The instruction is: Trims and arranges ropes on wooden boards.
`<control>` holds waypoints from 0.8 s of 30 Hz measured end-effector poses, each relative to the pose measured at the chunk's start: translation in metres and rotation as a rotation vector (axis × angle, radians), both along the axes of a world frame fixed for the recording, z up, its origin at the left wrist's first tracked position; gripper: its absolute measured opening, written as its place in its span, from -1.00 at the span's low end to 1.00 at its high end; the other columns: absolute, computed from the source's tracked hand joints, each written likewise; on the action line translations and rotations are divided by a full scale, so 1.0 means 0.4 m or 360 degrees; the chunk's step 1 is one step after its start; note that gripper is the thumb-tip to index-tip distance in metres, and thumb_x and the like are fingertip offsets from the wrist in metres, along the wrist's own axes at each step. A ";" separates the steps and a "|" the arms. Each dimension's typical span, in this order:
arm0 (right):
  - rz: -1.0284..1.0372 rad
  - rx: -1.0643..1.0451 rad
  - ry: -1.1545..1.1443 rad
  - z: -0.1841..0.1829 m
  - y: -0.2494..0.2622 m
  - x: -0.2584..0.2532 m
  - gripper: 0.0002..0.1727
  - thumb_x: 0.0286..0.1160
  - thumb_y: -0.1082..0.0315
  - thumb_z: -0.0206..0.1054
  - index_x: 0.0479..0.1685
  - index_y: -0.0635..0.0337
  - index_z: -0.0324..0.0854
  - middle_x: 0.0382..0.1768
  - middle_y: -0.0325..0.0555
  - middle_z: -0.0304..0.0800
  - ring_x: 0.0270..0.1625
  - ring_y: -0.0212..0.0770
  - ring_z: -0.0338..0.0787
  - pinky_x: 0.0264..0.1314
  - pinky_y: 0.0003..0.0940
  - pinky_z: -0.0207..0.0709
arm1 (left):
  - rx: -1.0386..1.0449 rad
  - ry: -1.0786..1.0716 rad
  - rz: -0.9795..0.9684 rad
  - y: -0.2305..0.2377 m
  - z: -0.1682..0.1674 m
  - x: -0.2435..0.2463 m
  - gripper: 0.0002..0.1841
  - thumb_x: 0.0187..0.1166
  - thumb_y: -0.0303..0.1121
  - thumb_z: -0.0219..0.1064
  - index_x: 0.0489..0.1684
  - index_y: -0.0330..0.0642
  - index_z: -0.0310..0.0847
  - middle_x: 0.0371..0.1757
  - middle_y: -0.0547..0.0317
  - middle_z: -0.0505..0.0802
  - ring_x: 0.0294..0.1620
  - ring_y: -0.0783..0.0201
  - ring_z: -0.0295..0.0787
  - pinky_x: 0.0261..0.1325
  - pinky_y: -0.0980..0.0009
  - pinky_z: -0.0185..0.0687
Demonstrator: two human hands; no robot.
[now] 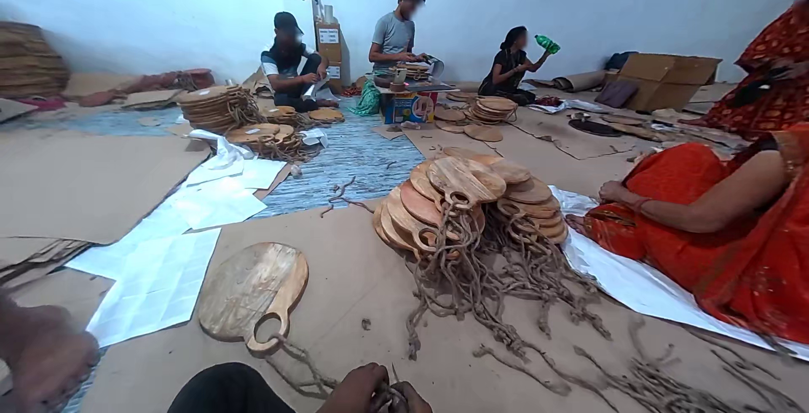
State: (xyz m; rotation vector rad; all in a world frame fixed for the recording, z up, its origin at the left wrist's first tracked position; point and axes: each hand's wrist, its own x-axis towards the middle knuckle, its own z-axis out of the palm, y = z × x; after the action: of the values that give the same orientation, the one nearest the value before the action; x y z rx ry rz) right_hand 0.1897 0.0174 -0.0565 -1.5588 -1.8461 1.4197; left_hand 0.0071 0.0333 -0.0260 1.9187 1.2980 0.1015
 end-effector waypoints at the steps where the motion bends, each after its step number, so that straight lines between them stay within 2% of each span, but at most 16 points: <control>1: -0.0045 -0.0035 0.0116 -0.002 -0.002 0.000 -0.57 0.81 0.30 0.03 0.40 0.41 0.57 0.10 0.25 0.83 0.15 0.13 0.83 0.35 0.11 0.60 | 0.0007 0.0007 -0.0016 0.002 0.002 0.000 -0.66 0.80 -0.32 0.18 0.25 -0.47 0.63 0.20 -0.38 0.77 0.30 -0.26 0.73 0.47 -0.15 0.52; 3: -0.0115 -0.0110 0.0258 -0.003 -0.003 0.000 -0.55 0.84 0.25 0.02 0.36 0.46 0.58 0.04 0.25 0.82 0.09 0.07 0.82 0.31 0.04 0.60 | 0.0023 -0.0019 -0.0044 -0.002 0.011 0.006 -0.69 0.76 -0.39 0.21 0.22 -0.50 0.63 0.17 -0.38 0.78 0.29 -0.26 0.74 0.48 -0.16 0.51; 4: -0.0111 -0.0117 0.0219 -0.005 -0.002 0.000 -0.54 0.85 0.20 0.03 0.29 0.46 0.61 -0.02 0.22 0.83 0.04 0.05 0.82 0.27 0.04 0.61 | 0.0024 -0.0035 -0.0050 -0.005 0.014 0.012 -0.70 0.73 -0.41 0.24 0.22 -0.50 0.61 0.14 -0.38 0.80 0.27 -0.27 0.75 0.48 -0.17 0.52; 6: -0.0001 -0.0100 -0.0017 -0.008 0.002 -0.001 -0.51 0.86 0.14 0.01 0.15 0.45 0.67 -0.12 0.24 0.82 -0.02 0.11 0.81 0.20 0.13 0.58 | 0.0012 -0.0022 -0.0068 -0.010 0.019 0.020 -0.70 0.70 -0.43 0.25 0.24 -0.49 0.54 0.07 -0.36 0.82 0.23 -0.27 0.78 0.43 -0.19 0.56; 8: 0.0143 -0.0085 -0.0257 0.001 0.006 -0.006 -0.49 0.87 0.12 -0.03 0.05 0.43 0.69 -0.11 0.30 0.81 0.03 0.22 0.80 0.19 0.25 0.55 | -0.0019 0.0031 -0.0096 -0.007 0.016 0.020 -0.68 0.72 -0.41 0.24 0.28 -0.49 0.53 0.11 -0.37 0.80 0.29 -0.29 0.74 0.46 -0.20 0.53; 10: 0.0220 -0.0058 -0.0413 0.022 0.005 -0.012 -0.50 0.88 0.14 -0.05 0.09 0.40 0.70 -0.03 0.30 0.83 0.12 0.25 0.81 0.24 0.27 0.55 | -0.0001 0.0106 -0.0157 -0.004 -0.001 0.017 -0.67 0.76 -0.38 0.19 0.32 -0.45 0.55 0.21 -0.35 0.78 0.38 -0.27 0.69 0.54 -0.17 0.47; 12: 0.0285 -0.0004 -0.0517 0.041 0.005 -0.015 -0.55 0.87 0.20 0.00 0.18 0.38 0.71 0.13 0.30 0.80 0.28 0.25 0.76 0.41 0.21 0.51 | -0.0011 0.0168 -0.0213 -0.002 -0.018 0.011 -0.64 0.80 -0.31 0.14 0.35 -0.38 0.61 0.30 -0.31 0.77 0.44 -0.25 0.65 0.53 -0.21 0.44; 14: 0.0318 0.0057 -0.0564 0.048 0.004 -0.014 -0.61 0.82 0.26 0.09 0.27 0.33 0.72 0.23 0.29 0.77 0.39 0.24 0.70 0.52 0.14 0.45 | -0.0108 0.0120 -0.0200 0.004 -0.031 -0.003 -0.60 0.84 -0.23 0.12 0.40 -0.36 0.61 0.30 -0.32 0.77 0.40 -0.24 0.69 0.52 -0.22 0.46; 16: 0.0331 0.0083 -0.0573 0.053 0.000 -0.012 -0.64 0.77 0.32 0.14 0.35 0.24 0.71 0.27 0.25 0.75 0.38 0.23 0.71 0.50 0.15 0.49 | -0.0188 0.0078 -0.0143 0.010 -0.027 -0.013 -0.58 0.84 -0.21 0.13 0.39 -0.38 0.64 0.26 -0.36 0.78 0.32 -0.25 0.73 0.50 -0.20 0.47; 19: 0.0368 0.0066 -0.0640 0.068 -0.007 -0.020 -0.61 0.81 0.31 0.07 0.42 0.17 0.67 0.30 0.17 0.79 0.38 0.19 0.75 0.46 0.19 0.52 | -0.0201 0.0155 -0.0102 0.014 -0.017 -0.010 -0.57 0.82 -0.15 0.18 0.26 -0.38 0.72 0.21 -0.35 0.78 0.29 -0.24 0.72 0.47 -0.17 0.50; 21: 0.0405 0.0046 -0.0713 0.075 -0.009 -0.028 -0.59 0.81 0.32 0.03 0.45 0.17 0.63 0.33 0.16 0.77 0.40 0.18 0.75 0.46 0.18 0.52 | -0.0219 0.0214 -0.0118 0.012 -0.020 -0.006 -0.53 0.79 -0.08 0.23 0.23 -0.40 0.71 0.23 -0.38 0.75 0.31 -0.27 0.70 0.46 -0.19 0.51; 24: 0.0442 0.0086 -0.0716 0.063 -0.010 -0.035 -0.60 0.81 0.34 0.03 0.42 0.27 0.63 0.32 0.23 0.76 0.43 0.20 0.71 0.51 0.14 0.50 | -0.0213 0.0309 -0.0159 0.015 -0.032 -0.007 -0.54 0.77 -0.10 0.26 0.16 -0.43 0.72 0.28 -0.41 0.71 0.37 -0.30 0.67 0.47 -0.20 0.51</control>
State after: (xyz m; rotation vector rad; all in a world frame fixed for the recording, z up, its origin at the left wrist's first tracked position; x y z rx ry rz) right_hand 0.1756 0.0134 -0.0315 -1.7567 -2.4191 1.1755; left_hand 0.0041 0.0394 -0.0388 1.9104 1.2972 -0.2221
